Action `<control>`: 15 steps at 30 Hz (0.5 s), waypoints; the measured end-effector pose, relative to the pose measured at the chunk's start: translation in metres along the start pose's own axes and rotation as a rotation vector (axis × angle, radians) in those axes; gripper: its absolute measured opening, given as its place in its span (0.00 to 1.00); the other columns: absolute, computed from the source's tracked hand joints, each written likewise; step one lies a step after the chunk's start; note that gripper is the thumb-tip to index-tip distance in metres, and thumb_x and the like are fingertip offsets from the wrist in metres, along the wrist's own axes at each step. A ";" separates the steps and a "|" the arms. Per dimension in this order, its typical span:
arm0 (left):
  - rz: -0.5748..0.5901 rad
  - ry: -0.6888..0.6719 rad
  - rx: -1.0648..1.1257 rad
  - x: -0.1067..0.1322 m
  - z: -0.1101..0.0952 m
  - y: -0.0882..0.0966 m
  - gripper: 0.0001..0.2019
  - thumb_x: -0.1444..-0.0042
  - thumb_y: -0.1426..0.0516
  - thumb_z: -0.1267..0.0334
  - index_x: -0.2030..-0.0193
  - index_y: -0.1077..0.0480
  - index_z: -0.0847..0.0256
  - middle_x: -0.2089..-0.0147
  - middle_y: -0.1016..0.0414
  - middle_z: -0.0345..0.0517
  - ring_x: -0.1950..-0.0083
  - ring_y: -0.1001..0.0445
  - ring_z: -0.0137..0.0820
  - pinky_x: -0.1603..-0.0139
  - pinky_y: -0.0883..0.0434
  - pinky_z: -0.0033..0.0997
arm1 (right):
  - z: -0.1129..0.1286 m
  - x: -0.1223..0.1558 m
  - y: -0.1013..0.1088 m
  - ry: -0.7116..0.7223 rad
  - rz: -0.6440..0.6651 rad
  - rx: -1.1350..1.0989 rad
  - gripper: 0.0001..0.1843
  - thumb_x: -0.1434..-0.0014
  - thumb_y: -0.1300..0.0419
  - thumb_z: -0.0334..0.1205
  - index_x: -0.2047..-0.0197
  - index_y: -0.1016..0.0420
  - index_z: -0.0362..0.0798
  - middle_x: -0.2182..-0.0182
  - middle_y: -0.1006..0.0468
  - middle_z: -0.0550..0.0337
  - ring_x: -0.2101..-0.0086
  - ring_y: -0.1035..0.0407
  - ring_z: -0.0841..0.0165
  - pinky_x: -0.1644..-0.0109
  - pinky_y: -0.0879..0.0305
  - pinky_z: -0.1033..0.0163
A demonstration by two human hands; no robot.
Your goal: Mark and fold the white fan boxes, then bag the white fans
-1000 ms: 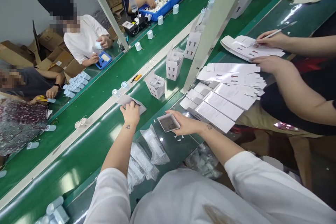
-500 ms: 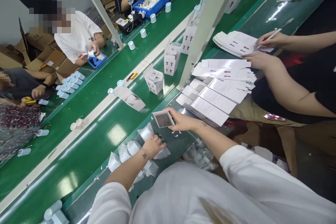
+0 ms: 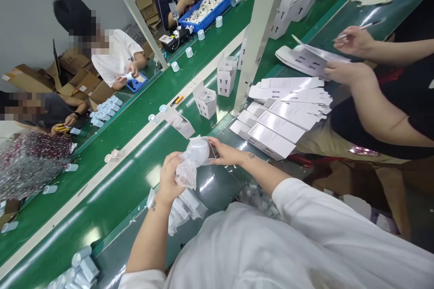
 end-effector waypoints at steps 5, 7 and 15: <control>0.347 0.164 -0.294 -0.008 -0.007 -0.004 0.18 0.49 0.42 0.67 0.50 0.34 0.56 0.47 0.30 0.52 0.51 0.25 0.37 0.52 0.27 0.35 | 0.007 -0.007 -0.009 0.013 0.098 0.106 0.54 0.47 0.33 0.44 0.29 0.65 0.47 0.47 0.30 0.42 0.56 0.27 0.57 0.51 0.31 0.50; 0.481 0.307 -0.385 -0.018 -0.006 -0.020 0.20 0.49 0.42 0.67 0.48 0.34 0.56 0.45 0.31 0.53 0.50 0.25 0.39 0.52 0.27 0.36 | 0.010 -0.008 -0.014 0.039 0.086 0.115 0.54 0.47 0.34 0.42 0.29 0.68 0.46 0.48 0.30 0.42 0.57 0.26 0.58 0.51 0.31 0.49; 0.686 0.211 -0.698 -0.017 -0.020 -0.062 0.20 0.43 0.40 0.58 0.46 0.34 0.61 0.40 0.34 0.60 0.37 0.37 0.48 0.42 0.36 0.52 | 0.006 0.000 -0.009 0.001 0.016 -0.126 0.53 0.52 0.31 0.42 0.30 0.57 0.50 0.45 0.30 0.47 0.54 0.28 0.62 0.49 0.30 0.54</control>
Point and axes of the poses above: each hand's wrist, its own x-axis away from the middle knuckle, its own y-axis out of the back of the hand, z = x × y, the point moved 2 cm from there along -x, towards the middle knuckle
